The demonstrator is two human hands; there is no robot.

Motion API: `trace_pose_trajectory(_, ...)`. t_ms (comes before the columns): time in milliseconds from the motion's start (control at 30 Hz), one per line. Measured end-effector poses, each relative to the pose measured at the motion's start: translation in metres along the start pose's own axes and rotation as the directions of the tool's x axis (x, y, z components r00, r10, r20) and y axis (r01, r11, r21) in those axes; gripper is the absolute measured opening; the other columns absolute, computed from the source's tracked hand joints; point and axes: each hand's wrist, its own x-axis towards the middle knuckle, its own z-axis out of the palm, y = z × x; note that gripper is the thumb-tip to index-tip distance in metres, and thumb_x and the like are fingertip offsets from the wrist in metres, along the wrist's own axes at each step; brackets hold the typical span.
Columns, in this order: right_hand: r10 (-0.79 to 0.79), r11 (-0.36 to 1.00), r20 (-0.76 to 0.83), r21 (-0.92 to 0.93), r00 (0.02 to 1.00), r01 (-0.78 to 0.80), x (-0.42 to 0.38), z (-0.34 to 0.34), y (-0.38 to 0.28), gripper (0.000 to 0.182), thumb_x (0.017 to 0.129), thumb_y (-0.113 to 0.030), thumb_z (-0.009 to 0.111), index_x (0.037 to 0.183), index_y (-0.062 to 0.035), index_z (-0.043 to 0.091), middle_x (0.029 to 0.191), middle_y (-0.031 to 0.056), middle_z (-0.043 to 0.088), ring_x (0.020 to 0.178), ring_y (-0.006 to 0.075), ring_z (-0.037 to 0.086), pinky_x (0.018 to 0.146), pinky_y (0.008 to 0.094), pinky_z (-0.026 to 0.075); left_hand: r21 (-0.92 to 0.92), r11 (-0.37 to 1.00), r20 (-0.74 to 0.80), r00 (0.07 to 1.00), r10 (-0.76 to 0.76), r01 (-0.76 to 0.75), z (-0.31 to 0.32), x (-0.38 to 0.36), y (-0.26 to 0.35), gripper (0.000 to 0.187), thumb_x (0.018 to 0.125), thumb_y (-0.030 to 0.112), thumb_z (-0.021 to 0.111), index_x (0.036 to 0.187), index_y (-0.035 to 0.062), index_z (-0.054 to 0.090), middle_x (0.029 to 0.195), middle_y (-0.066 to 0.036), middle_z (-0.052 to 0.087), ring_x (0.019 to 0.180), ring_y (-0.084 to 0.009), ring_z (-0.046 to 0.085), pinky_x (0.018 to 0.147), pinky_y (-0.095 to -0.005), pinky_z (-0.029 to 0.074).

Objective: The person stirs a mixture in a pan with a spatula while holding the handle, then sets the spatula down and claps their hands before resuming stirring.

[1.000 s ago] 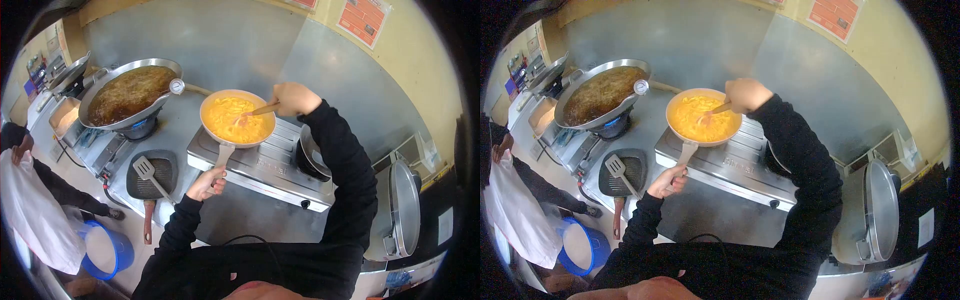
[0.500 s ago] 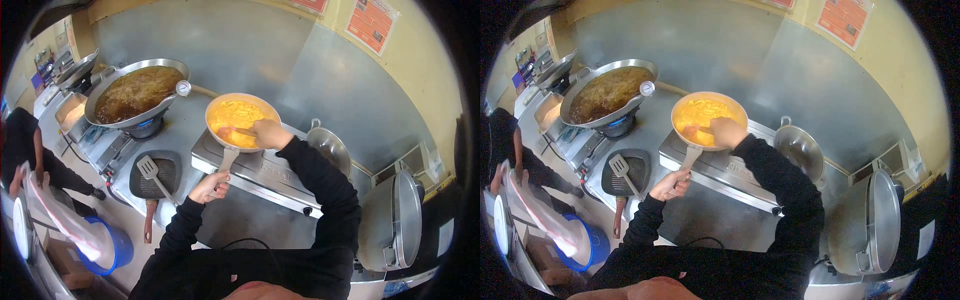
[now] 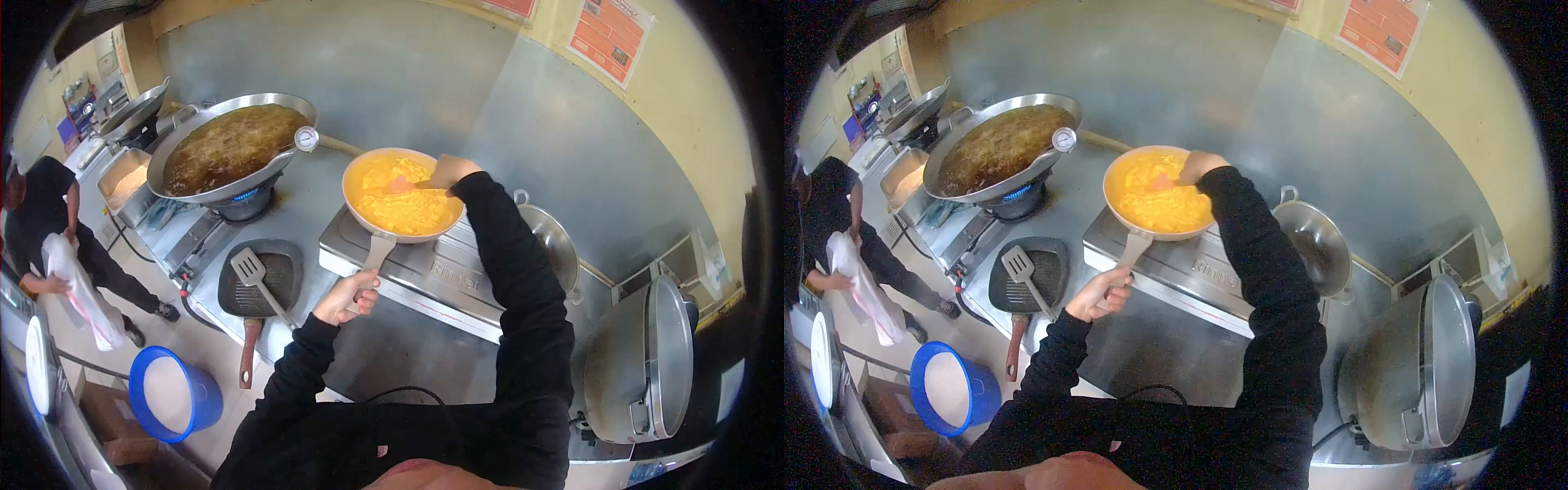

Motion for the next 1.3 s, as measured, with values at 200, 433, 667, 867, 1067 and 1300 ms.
trace_pose_trajectory(200, 0.002, 0.982, 0.002, -0.186, 1.0, -0.001, -0.055, -0.054, 0.007, 0.043, 0.065, -0.042, 0.064, 0.062, 0.0012, 0.061, 0.056, 0.0179, 0.057, 0.054, 0.0303, 0.058, 0.055, 0.0357, 0.046, -0.029, 1.0, 0.046, 0.999, -0.001, 0.002, -0.004, 0.003, -0.002, 0.024, 0.086, 0.032, 0.044, 0.075, 0.0111, 0.042, 0.053, 0.006, 0.032, 0.038, -0.0012, 0.028, 0.031, -0.0147, 0.021)
trace_pose_trajectory(433, -0.349, 0.891, -0.004, -0.311, 0.937, 0.33, -0.086, -0.006, 0.0, 0.03, 0.058, -0.011, 0.057, 0.087, -0.0092, 0.065, 0.067, 0.0166, 0.058, 0.066, 0.0318, 0.057, 0.06, 0.0384, 0.046, -0.078, 0.996, 0.087, 0.996, -0.032, 0.039, -0.007, 0.006, -0.003, 0.024, 0.086, 0.033, 0.045, 0.075, 0.0117, 0.043, 0.053, 0.006, 0.032, 0.038, -0.0014, 0.028, 0.032, -0.0153, 0.022)
trace_pose_trajectory(667, -0.377, 0.904, -0.008, -0.22, 0.926, 0.366, -0.004, 0.043, -0.016, 0.02, 0.063, -0.012, 0.052, 0.077, -0.0029, 0.063, 0.074, 0.019, 0.059, 0.071, 0.0343, 0.057, 0.065, 0.0398, 0.045, -0.063, 0.997, 0.059, 0.998, -0.036, 0.04, -0.005, 0.006, -0.004, 0.024, 0.086, 0.033, 0.045, 0.074, 0.0114, 0.042, 0.052, 0.006, 0.032, 0.038, -0.0014, 0.028, 0.032, -0.0153, 0.022)
trace_pose_trajectory(867, -0.163, 0.974, -0.043, -0.169, 0.986, 0.153, 0.034, 0.046, -0.046, 0.035, 0.067, -0.029, 0.059, 0.084, 0.0009, 0.062, 0.084, 0.0191, 0.061, 0.078, 0.0312, 0.06, 0.07, 0.0381, 0.046, -0.044, 0.999, 0.043, 0.999, -0.014, 0.016, -0.002, 0.004, -0.003, 0.024, 0.086, 0.032, 0.044, 0.073, 0.0113, 0.041, 0.053, 0.007, 0.032, 0.037, -0.0012, 0.027, 0.031, -0.0149, 0.022)
trace_pose_trajectory(1067, -0.057, 0.951, 0.209, -0.285, 0.976, 0.117, 0.054, -0.007, -0.029, 0.023, 0.071, -0.021, 0.052, 0.067, -0.0002, 0.061, 0.059, 0.0141, 0.057, 0.052, 0.0232, 0.057, 0.049, 0.036, 0.042, -0.018, 1.0, -0.03, 0.999, 0.013, -0.013, 0.007, -0.003, -0.002, 0.023, 0.085, 0.031, 0.045, 0.075, 0.0102, 0.043, 0.054, 0.006, 0.032, 0.038, -0.0015, 0.027, 0.031, -0.0146, 0.021)
trace_pose_trajectory(1300, 0.223, 0.938, 0.265, -0.32, 0.938, -0.133, 0.021, -0.037, -0.002, 0.017, 0.066, -0.018, 0.053, 0.062, -0.0026, 0.059, 0.053, 0.0082, 0.055, 0.048, 0.0201, 0.054, 0.046, 0.0332, 0.041, -0.027, 0.999, -0.031, 0.999, 0.016, -0.017, 0.001, 0.002, -0.005, 0.023, 0.084, 0.032, 0.046, 0.077, 0.0103, 0.043, 0.054, 0.006, 0.032, 0.039, -0.002, 0.027, 0.032, -0.015, 0.021)
